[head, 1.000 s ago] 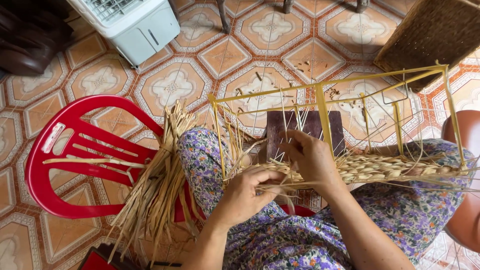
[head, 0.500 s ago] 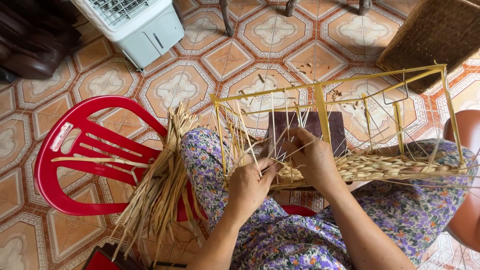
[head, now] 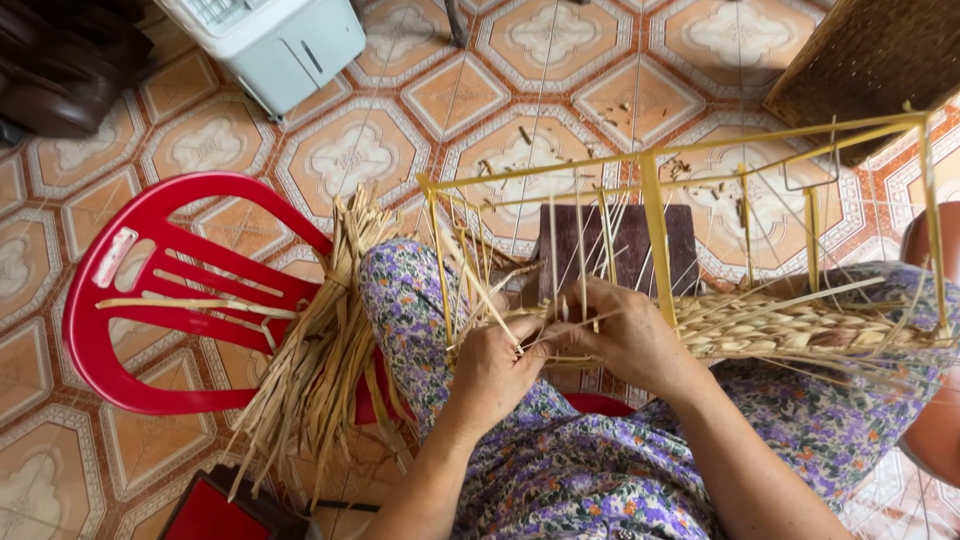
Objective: Weaving dried plant fibers onto a metal frame to create a basket.
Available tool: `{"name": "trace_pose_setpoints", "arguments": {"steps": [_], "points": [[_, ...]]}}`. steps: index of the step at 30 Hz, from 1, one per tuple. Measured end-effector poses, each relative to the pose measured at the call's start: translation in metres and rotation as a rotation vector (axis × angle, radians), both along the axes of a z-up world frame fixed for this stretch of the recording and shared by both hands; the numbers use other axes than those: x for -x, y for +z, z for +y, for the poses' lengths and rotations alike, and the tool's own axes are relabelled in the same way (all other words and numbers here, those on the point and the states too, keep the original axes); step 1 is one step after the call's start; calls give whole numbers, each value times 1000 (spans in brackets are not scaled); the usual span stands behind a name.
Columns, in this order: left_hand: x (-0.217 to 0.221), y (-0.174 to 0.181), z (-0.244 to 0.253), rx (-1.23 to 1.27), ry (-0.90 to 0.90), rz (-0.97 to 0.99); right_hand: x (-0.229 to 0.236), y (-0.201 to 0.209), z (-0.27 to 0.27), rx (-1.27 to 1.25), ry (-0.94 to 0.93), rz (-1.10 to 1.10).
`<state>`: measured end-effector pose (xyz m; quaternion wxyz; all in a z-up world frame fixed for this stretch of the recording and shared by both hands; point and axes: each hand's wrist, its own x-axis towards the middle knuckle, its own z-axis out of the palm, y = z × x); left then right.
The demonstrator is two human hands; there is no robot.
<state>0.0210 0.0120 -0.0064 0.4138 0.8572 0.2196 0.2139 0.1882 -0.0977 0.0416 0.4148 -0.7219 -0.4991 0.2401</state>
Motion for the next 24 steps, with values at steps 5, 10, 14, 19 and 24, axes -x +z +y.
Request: {"name": "trace_pose_setpoints", "arguments": {"steps": [5,10,14,19,24], "points": [[10,-5,-2,-133,-166,-147,6,-18,-12,-35,66,-95],[9,20,-11,-349,-110,-265,14,-6,-23,-429,238,10],[12,14,-8,-325,-146,-269,14,-4,-22,-486,309,21],[5,-28,-7,-128,11,-3,8,0,-6,-345,185,193],[-13,18,-9,97,153,192,2,2,33,16,-261,497]]}}
